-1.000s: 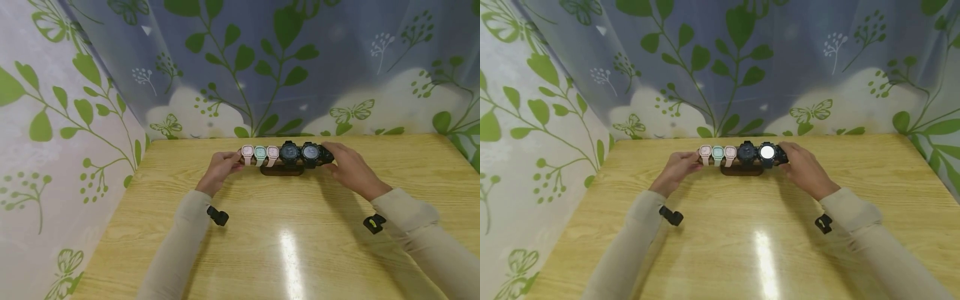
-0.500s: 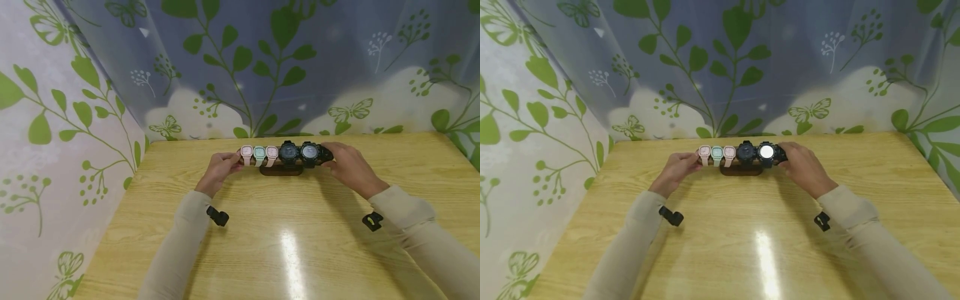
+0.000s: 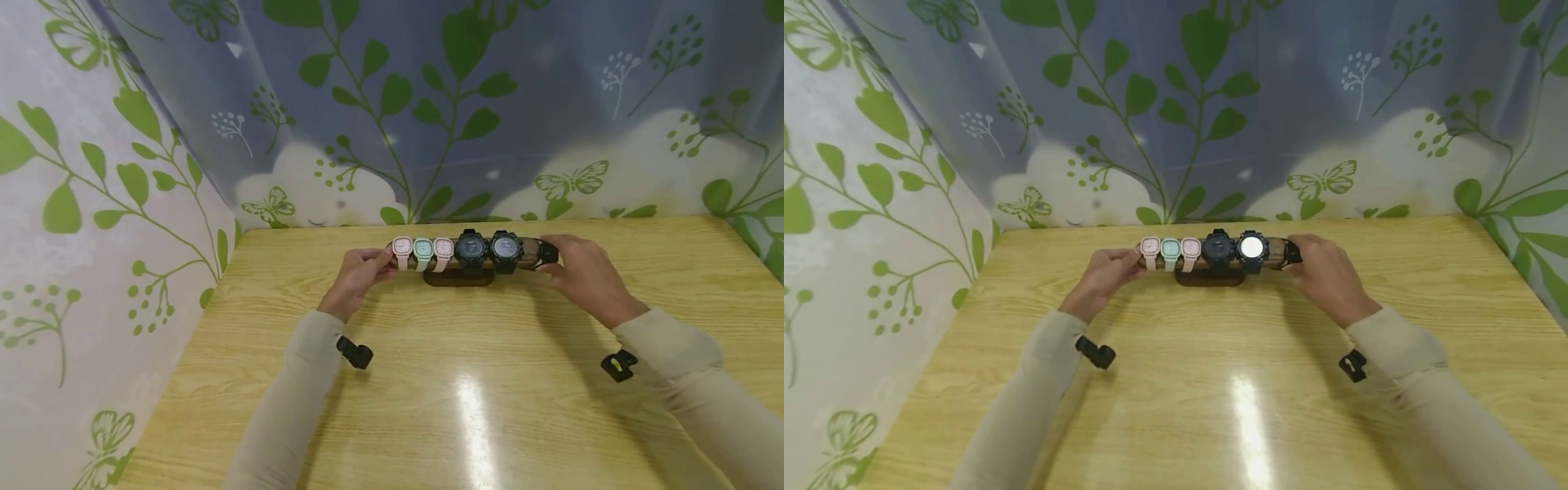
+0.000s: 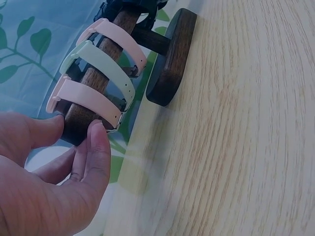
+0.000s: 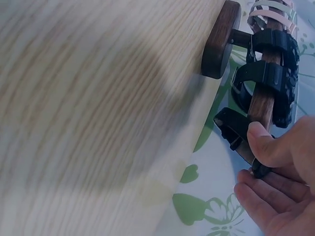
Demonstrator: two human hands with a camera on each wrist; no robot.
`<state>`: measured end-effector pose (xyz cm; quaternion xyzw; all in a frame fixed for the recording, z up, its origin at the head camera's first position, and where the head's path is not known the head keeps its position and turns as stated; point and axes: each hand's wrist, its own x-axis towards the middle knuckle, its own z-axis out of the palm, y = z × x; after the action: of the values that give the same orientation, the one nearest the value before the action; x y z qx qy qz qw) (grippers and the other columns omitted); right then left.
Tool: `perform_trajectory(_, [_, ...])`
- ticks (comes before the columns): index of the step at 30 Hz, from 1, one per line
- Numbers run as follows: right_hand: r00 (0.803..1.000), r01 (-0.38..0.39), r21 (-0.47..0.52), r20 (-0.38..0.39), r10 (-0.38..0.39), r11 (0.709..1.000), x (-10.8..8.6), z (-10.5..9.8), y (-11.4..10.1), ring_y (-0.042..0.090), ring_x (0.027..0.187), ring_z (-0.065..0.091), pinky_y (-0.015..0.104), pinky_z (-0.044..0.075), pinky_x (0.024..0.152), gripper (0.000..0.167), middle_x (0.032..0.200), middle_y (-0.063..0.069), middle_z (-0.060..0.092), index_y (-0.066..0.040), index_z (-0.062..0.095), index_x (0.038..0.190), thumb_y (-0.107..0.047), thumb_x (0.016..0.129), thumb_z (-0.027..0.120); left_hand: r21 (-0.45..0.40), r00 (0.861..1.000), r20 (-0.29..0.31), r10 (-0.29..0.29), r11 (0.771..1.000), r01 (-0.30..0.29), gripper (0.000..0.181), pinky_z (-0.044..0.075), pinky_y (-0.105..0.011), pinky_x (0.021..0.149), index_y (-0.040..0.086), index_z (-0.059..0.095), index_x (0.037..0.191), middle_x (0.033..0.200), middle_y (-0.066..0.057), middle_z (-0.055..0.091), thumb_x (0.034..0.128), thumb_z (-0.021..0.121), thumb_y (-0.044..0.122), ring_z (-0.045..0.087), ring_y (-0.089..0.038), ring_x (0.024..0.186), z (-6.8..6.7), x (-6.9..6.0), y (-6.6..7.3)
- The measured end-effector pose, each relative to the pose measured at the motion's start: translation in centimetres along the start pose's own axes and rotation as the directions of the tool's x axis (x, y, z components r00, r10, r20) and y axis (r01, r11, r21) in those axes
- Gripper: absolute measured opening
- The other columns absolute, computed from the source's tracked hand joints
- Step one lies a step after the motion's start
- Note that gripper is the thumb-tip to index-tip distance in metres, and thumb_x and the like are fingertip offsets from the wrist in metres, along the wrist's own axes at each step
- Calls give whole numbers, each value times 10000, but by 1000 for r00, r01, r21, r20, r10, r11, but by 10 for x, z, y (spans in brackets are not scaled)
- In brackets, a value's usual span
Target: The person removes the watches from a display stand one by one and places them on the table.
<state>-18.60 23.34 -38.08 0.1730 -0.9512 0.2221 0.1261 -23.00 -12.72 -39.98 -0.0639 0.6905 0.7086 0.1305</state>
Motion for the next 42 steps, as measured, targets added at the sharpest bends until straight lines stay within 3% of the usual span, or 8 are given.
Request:
perform_trajectory(7, [999, -46, -12, -8, 46, 999, -9, -2, 5, 467, 892, 671, 607, 558, 753, 472, 1172, 356, 634, 135, 601, 1276, -4, 864, 786, -5, 1000, -5, 4, 1000, -4, 345, 523, -431, 1037, -104, 604, 1312, 1072, -163, 646, 1056, 568, 125, 668, -151, 871, 0, 0, 0])
perform_trajectory(12, [998, -52, -11, -20, 52, 999, -17, -6, 8, 295, 661, 623, 482, 522, 595, 470, 1070, 331, 672, 129, 625, 1247, -44, 853, 815, -5, 1000, -5, 2, 1000, -2, 348, 522, -433, 1036, -105, 599, 1316, 1075, -170, 651, 1056, 566, 124, 673, -154, 872, 1, 0, 0])
perform_trajectory(14, [998, -53, -4, -25, 53, 999, -21, -7, 9, 286, 629, 612, 462, 503, 564, 474, 1038, 323, 685, 130, 635, 1232, -58, 843, 829, -7, 1000, -4, 0, 1000, 0, 351, 519, -434, 1040, -107, 596, 1319, 1080, -174, 651, 1056, 566, 124, 673, -155, 874, 1, 0, 0])
perform_trajectory(19, [996, -89, 33, -4, 89, 995, -29, -8, 9, 462, 820, 701, 603, 563, 659, 484, 1047, 320, 696, 122, 646, 1228, -106, 846, 838, -5, 1000, -7, -2, 1000, 2, 351, 524, -421, 1036, -101, 598, 1320, 1099, -181, 646, 1057, 567, 129, 665, -156, 885, 0, 0, 0])
perform_trajectory(22, [989, -142, 65, 37, 140, 988, -35, -8, 6, 477, 905, 699, 634, 558, 728, 512, 1082, 320, 689, 112, 639, 1249, -153, 858, 836, -4, 1000, -7, -9, 1000, 9, 351, 533, -406, 1026, -93, 604, 1316, 1113, -183, 646, 1054, 575, 138, 667, -160, 895, 0, 0, 1])
perform_trajectory(28, [963, -248, 159, 152, 224, 956, -45, -2, -4, 452, 972, 698, 594, 571, 768, 567, 1095, 290, 701, 92, 617, 1302, -227, 880, 822, -7, 1000, -8, -24, 1000, 24, 359, 545, -385, 1008, -81, 603, 1327, 1130, -182, 647, 1051, 584, 147, 673, -164, 909, 0, 0, 1])
perform_trajectory(36, [956, -255, 280, 216, 198, 925, -50, 15, -19, 397, 967, 716, 519, 605, 774, 530, 1120, 263, 709, 81, 635, 1289, -188, 874, 827, -1, 1000, -18, -22, 1000, 22, 347, 558, -377, 988, -78, 612, 1318, 1089, -154, 653, 1050, 583, 140, 676, -153, 886, 1, 0, 2])
perform_trajectory(42, [952, -272, 383, 241, 189, 883, -49, 29, -33, 402, 975, 714, 492, 620, 784, 524, 1139, 282, 695, 87, 638, 1285, -151, 862, 835, -11, 1000, -18, -18, 1000, 17, 338, 527, -428, 1034, -81, 610, 1317, 1093, -166, 661, 1048, 583, 122, 675, -150, 869, 0, 0, 0])
